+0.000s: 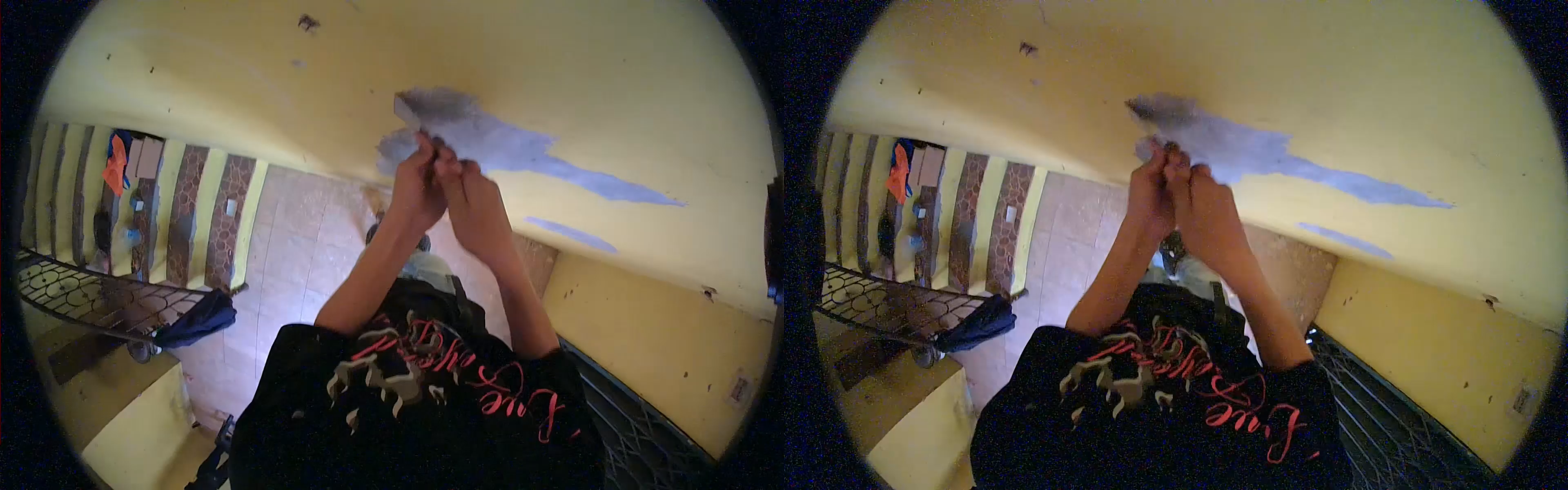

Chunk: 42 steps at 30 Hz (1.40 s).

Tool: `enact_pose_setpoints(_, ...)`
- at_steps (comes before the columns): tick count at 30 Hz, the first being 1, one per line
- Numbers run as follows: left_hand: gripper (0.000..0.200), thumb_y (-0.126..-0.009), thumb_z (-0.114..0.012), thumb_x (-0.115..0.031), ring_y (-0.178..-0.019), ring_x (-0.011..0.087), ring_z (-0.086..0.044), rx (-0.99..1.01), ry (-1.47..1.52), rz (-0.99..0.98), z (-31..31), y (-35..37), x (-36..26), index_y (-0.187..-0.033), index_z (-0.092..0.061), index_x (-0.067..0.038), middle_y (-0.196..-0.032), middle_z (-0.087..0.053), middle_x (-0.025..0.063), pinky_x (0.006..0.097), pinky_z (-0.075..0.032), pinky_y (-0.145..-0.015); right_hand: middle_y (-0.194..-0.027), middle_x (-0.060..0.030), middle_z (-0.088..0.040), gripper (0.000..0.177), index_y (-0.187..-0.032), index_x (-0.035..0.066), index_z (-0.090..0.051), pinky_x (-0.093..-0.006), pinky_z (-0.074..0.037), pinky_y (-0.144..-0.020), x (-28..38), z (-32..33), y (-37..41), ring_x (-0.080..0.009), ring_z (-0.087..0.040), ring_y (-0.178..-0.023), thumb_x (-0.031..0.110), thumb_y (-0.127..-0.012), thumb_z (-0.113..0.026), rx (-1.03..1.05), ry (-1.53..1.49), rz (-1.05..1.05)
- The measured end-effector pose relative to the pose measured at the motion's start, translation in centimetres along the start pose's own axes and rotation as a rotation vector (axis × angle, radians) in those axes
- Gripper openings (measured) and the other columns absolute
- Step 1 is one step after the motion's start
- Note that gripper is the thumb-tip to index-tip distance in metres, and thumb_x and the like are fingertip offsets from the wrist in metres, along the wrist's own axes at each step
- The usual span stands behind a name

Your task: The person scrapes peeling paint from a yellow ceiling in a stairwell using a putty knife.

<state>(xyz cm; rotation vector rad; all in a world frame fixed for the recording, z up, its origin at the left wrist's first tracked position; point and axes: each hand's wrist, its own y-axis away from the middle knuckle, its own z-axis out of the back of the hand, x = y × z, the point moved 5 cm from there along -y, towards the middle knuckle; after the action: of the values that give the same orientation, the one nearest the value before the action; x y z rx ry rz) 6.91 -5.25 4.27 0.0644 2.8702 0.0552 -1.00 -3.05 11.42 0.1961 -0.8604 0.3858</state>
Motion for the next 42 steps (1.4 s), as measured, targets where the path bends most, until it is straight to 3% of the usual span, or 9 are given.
enact_pose_setpoints(7, 0.036, -0.097, -0.042, -0.034, -0.084, 0.0298, -0.059, 0.141, 0.094, 0.120, -2.8, 2.5, 1.5, -0.079, -0.052, -0.005, -0.073, -0.060, 0.0104, 0.0393, -0.047, -0.081, -0.077, -0.0220, -0.057, 0.034, -0.093, -0.005, -0.056, -0.0392, -0.043, -0.061, 0.3, 1.8, 2.1, -0.0345, -0.058, -0.066, 0.027, -0.097, -0.044, 0.020, -0.136, -0.188)
enact_pose_setpoints(9, 0.036, -0.097, -0.042, -0.036, -0.078, 0.0236, -0.056, -0.187, -0.155, 0.013, -0.5, 1.7, 0.2, -0.079, -0.052, -0.007, -0.070, -0.057, 0.0071, 0.0360, -0.045, -0.079, -0.072, -0.0193, -0.055, 0.035, -0.090, -0.005, -0.055, -0.0378, -0.043, -0.059, 0.8, 1.3, 1.3, -0.0304, -0.056, -0.063, 0.027, -0.097, -0.043, -0.059, -0.059, 0.031)
enact_pose_setpoints(15, 0.038, -0.096, -0.043, -0.039, -0.076, 0.0260, -0.056, -0.074, -0.037, 0.086, -1.5, 2.9, 0.1, -0.078, -0.053, -0.007, -0.070, -0.057, 0.0074, 0.0369, -0.045, -0.078, -0.062, -0.0160, -0.051, 0.037, -0.082, -0.005, -0.052, -0.0369, -0.039, -0.055, 0.6, 0.8, 0.6, -0.0274, -0.053, -0.059, 0.027, -0.098, -0.043, 0.016, -0.136, -0.150)
enact_pose_setpoints(18, 0.042, -0.096, -0.042, -0.042, -0.082, 0.0307, -0.059, -0.044, -0.045, 0.093, 0.5, 2.4, 0.6, -0.078, -0.053, -0.005, -0.071, -0.059, 0.0105, 0.0387, -0.046, -0.078, -0.062, -0.0155, -0.050, 0.038, -0.082, -0.006, -0.053, -0.0356, -0.039, -0.054, -1.6, -1.0, -0.9, -0.0255, -0.052, -0.057, 0.027, -0.098, -0.042, -0.073, -0.013, 0.085)
enact_pose_setpoints(27, 0.043, -0.095, -0.043, -0.044, -0.089, 0.0293, -0.061, -0.129, -0.117, 0.067, 1.4, 2.0, -0.2, -0.082, -0.054, -0.005, -0.072, -0.060, 0.0120, 0.0388, -0.047, -0.078, -0.071, -0.0239, -0.054, 0.040, -0.086, -0.008, -0.055, -0.0372, -0.043, -0.059, -0.4, -0.8, -1.8, -0.0353, -0.054, -0.061, 0.028, -0.098, -0.042, -0.143, -0.016, 0.140)
enact_pose_setpoints(29, 0.044, -0.096, -0.041, -0.044, -0.091, 0.0306, -0.060, -0.037, 0.223, 0.005, 1.0, 0.9, -1.9, -0.080, -0.055, -0.005, -0.074, -0.060, 0.0129, 0.0410, -0.046, -0.081, -0.079, -0.0259, -0.056, 0.040, -0.088, -0.007, -0.055, -0.0383, -0.043, -0.063, 1.1, -0.4, -2.7, -0.0408, -0.056, -0.071, 0.029, -0.099, -0.040, 0.021, 0.011, -0.006)
enact_pose_setpoints(32, 0.041, -0.096, -0.041, -0.042, -0.083, 0.0298, -0.058, -0.056, -0.015, 0.039, -1.1, 1.7, -1.9, -0.078, -0.053, -0.006, -0.072, -0.058, 0.0105, 0.0407, -0.046, -0.081, -0.081, -0.0268, -0.056, 0.039, -0.088, -0.007, -0.054, -0.0397, -0.044, -0.064, 1.2, -0.7, -0.2, -0.0421, -0.056, -0.073, 0.028, -0.098, -0.040, 0.116, -0.147, -0.110)
enact_pose_setpoints(38, 0.039, -0.095, -0.044, -0.040, -0.082, 0.0318, -0.058, -0.018, -0.047, 0.073, -2.2, 3.0, -0.6, -0.078, -0.054, -0.006, -0.067, -0.058, 0.0109, 0.0400, -0.047, -0.079, -0.063, -0.0121, -0.052, 0.034, -0.084, -0.005, -0.053, -0.0353, -0.042, -0.058, 2.5, 0.8, 0.6, -0.0240, -0.050, -0.056, 0.024, -0.098, -0.044, -0.047, -0.168, 0.110)
enact_pose_setpoints(42, 0.041, -0.095, -0.044, -0.042, -0.080, 0.0329, -0.059, -0.060, -0.085, 0.080, -1.8, 2.0, 0.1, -0.081, -0.056, -0.005, -0.070, -0.060, 0.0124, 0.0411, -0.047, -0.080, -0.062, -0.0081, -0.049, 0.034, -0.083, -0.004, -0.052, -0.0315, -0.038, -0.053, 0.5, 1.0, 0.6, -0.0167, -0.046, -0.055, 0.026, -0.098, -0.044, 0.074, -0.247, -0.194)
